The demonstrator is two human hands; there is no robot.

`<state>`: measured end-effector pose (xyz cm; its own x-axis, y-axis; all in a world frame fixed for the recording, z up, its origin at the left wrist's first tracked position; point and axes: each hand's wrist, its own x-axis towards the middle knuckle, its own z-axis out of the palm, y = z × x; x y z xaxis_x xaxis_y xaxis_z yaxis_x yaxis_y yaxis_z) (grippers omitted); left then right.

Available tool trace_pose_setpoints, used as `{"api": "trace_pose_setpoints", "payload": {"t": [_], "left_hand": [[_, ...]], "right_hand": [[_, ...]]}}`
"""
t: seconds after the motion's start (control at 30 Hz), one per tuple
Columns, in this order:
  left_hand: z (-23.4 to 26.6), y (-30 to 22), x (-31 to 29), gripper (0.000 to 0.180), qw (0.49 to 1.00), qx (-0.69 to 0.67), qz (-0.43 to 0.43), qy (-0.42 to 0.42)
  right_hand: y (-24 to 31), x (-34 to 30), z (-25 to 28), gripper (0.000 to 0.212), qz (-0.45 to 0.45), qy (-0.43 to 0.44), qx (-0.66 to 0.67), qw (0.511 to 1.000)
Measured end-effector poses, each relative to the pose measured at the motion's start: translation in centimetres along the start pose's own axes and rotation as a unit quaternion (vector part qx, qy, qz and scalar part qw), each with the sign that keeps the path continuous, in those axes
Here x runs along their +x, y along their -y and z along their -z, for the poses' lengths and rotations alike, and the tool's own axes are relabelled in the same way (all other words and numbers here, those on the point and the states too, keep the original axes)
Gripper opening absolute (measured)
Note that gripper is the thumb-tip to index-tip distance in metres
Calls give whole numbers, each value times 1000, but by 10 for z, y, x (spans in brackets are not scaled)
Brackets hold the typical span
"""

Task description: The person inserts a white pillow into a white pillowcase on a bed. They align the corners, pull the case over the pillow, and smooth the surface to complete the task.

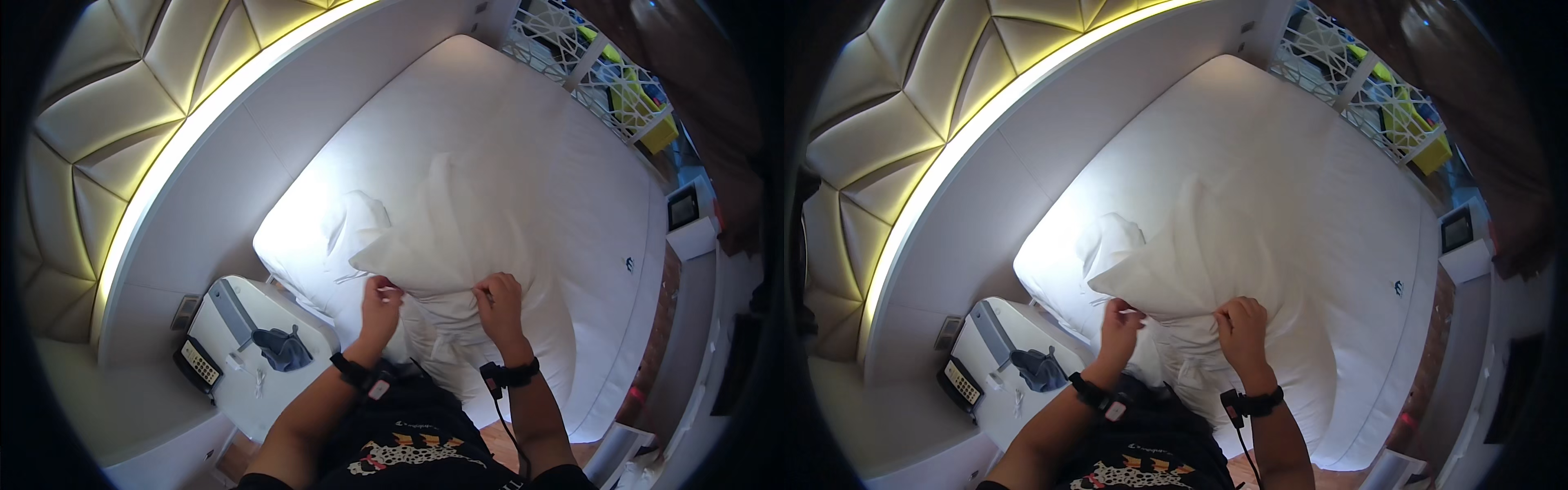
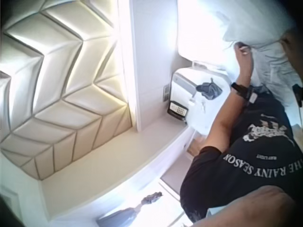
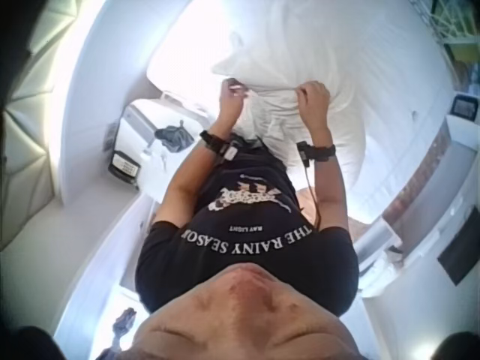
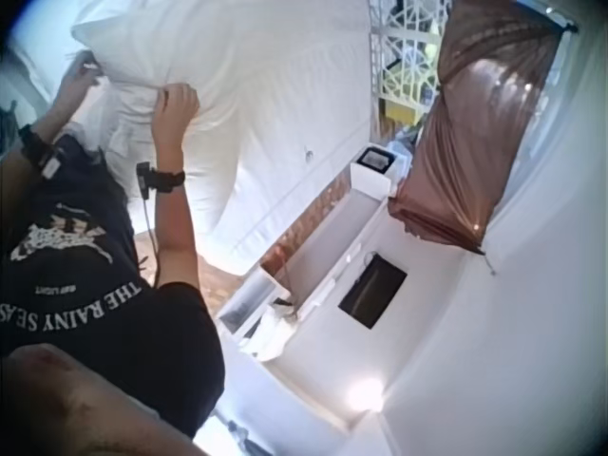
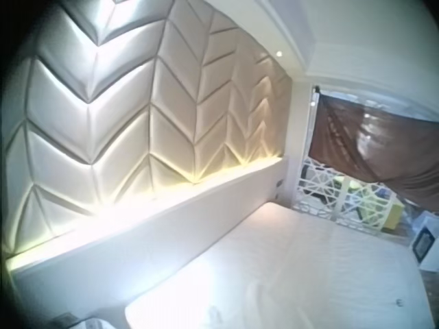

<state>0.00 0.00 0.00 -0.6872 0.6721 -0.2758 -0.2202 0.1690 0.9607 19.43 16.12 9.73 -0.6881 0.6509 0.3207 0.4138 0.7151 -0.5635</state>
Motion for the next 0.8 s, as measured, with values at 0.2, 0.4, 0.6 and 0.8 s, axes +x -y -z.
{"api": "trace_pose_setpoints", "payload": {"t": [0.2, 0.4, 0.6, 0.8], "left_hand": [[1, -26, 11, 35, 996, -79, -28, -22], [-9, -30, 6, 28, 991, 65, -98, -69], [4, -13, 14, 34, 995, 28, -62, -78], [8, -27, -2, 32, 982, 123, -115, -81]], "right_hand": [[9, -4, -15, 13, 1, -3, 1, 1000], [23, 8, -10, 19, 66, 63, -67, 994], [74, 59, -36, 17, 135, 34, 6, 990], [54, 60, -65, 15, 115, 116, -45, 986]]}}
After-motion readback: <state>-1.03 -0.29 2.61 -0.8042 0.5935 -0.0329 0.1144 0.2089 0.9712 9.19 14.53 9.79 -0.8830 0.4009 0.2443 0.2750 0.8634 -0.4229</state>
